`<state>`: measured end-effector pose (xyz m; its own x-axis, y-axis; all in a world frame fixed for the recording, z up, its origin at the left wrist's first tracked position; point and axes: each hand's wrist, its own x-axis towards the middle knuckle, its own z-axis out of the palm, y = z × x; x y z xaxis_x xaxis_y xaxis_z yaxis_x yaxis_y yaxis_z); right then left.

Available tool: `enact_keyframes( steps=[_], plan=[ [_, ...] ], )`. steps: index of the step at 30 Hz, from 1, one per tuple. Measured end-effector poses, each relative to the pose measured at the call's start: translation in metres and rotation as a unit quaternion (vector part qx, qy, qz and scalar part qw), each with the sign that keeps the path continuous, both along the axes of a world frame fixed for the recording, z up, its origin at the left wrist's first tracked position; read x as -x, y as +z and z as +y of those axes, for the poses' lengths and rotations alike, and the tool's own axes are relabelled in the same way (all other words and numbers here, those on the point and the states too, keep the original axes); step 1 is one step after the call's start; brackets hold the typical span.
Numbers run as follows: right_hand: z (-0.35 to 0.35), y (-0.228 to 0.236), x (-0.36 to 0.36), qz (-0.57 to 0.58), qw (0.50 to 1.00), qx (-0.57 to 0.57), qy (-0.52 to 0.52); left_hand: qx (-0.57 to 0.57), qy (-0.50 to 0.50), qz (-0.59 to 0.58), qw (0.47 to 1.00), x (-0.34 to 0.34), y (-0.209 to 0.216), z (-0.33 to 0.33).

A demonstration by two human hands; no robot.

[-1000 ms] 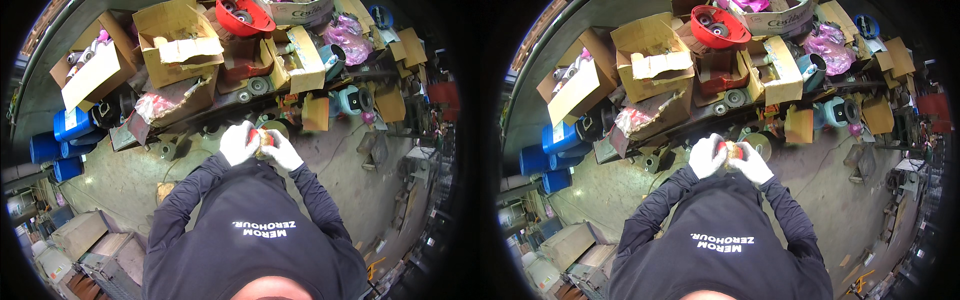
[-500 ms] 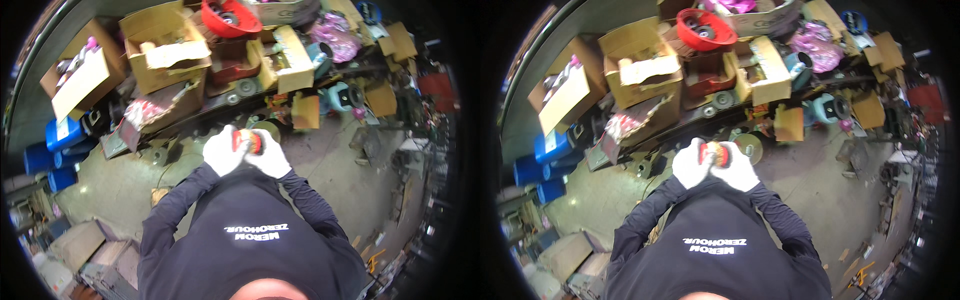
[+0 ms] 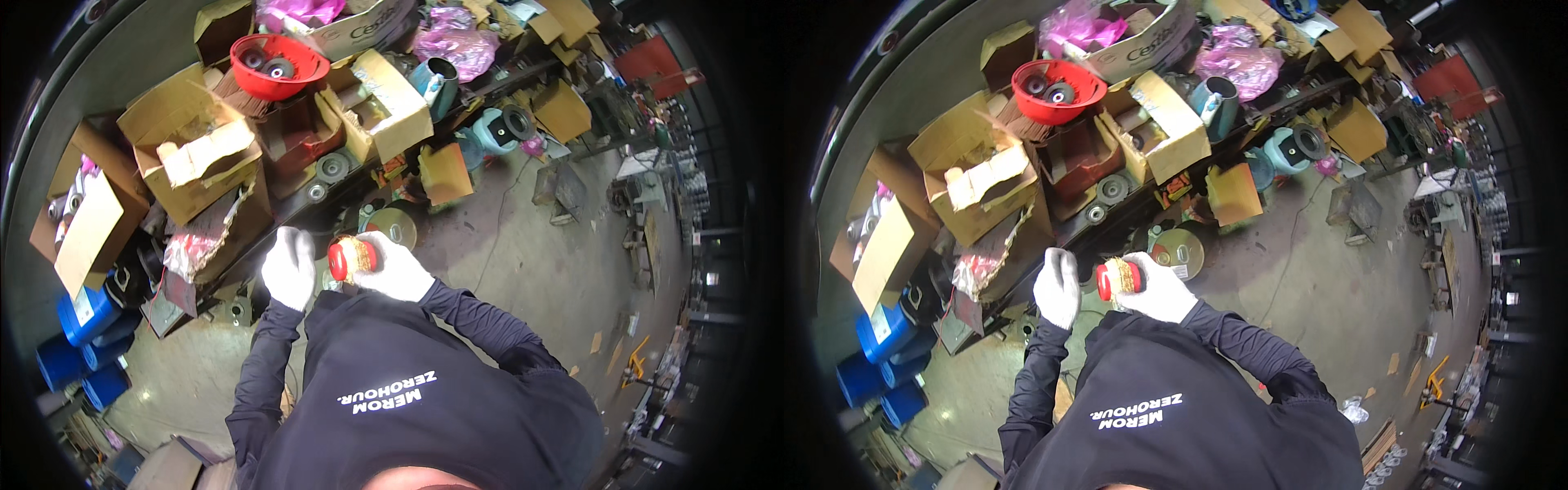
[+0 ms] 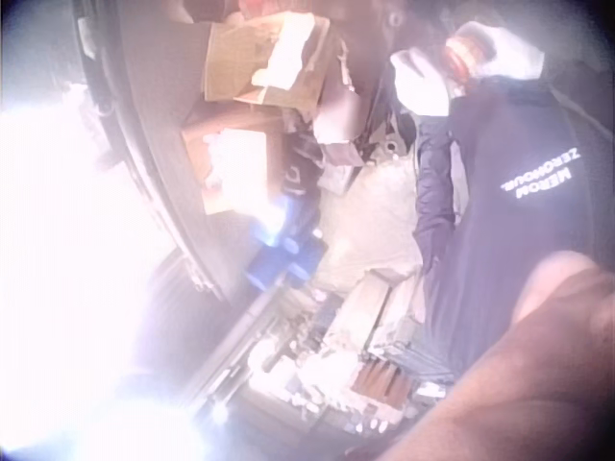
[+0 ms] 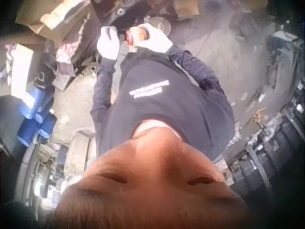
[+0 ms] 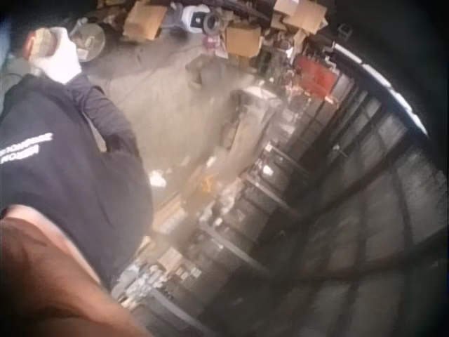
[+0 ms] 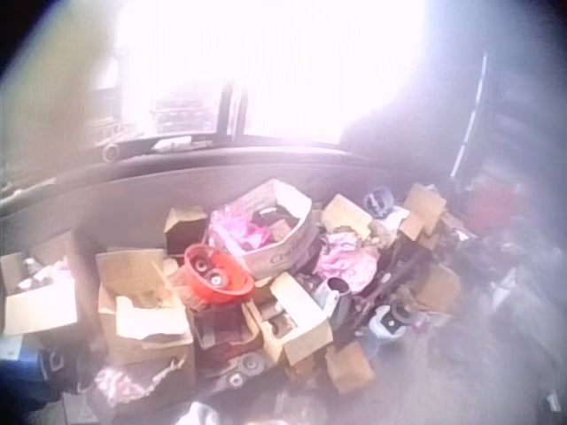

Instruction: The person places a metal part on a workbench, then walks to a storage area to retrieve a wire brush. After returning to the workbench, they attach the wire brush to an angle grinder and tighten it with a wrench.

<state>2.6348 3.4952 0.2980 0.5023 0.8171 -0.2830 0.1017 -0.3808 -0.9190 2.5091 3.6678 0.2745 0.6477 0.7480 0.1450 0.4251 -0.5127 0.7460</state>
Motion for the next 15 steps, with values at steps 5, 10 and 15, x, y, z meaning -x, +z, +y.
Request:
enact_keyframes(
  steps=[5, 10, 15],
  plan=[
    [0.008, 0.0, 0.003, -0.075, 0.997, 0.031, -0.004, 0.063, -0.118, 0.066, 0.989, -0.005, 0.009, -0.028],
    [0.011, 0.0, 0.008, -0.073, 0.997, 0.014, -0.023, 0.072, -0.086, 0.007, 0.994, -0.005, -0.002, -0.033],
    [0.009, 0.002, 0.005, -0.045, 0.999, 0.025, -0.003, 0.069, -0.081, -0.005, 0.994, -0.006, -0.01, -0.032]
  ],
)
